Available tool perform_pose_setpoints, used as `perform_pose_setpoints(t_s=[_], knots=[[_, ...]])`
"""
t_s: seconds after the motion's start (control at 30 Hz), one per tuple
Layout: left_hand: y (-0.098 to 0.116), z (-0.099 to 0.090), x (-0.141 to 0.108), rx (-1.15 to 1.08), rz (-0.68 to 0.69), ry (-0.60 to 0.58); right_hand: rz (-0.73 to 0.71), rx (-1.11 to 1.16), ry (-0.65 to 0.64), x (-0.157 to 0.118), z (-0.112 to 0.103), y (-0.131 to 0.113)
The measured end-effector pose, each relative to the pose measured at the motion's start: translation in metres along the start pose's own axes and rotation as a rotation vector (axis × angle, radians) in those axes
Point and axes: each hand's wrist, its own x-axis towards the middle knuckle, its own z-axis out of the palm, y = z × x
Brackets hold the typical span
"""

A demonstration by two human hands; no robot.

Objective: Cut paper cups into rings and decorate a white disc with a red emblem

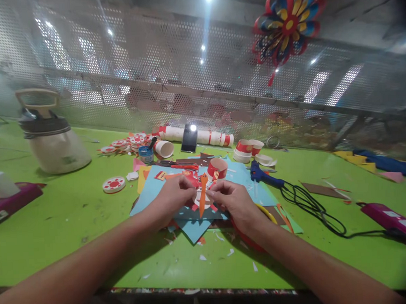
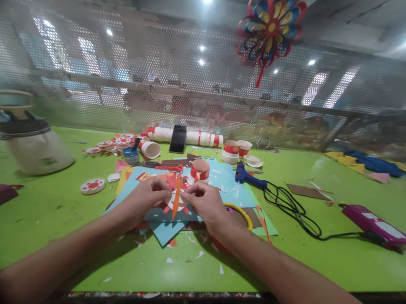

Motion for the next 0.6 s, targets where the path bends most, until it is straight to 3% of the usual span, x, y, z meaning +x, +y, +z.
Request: perform_pose_setpoints(t_s=[0.6], knots=[[0.0008,-0.0001,-0.0027,-0.132,-0.013,-0.069,-0.088,-0.011,0.020,0.0012,-0.0034,0.0067]])
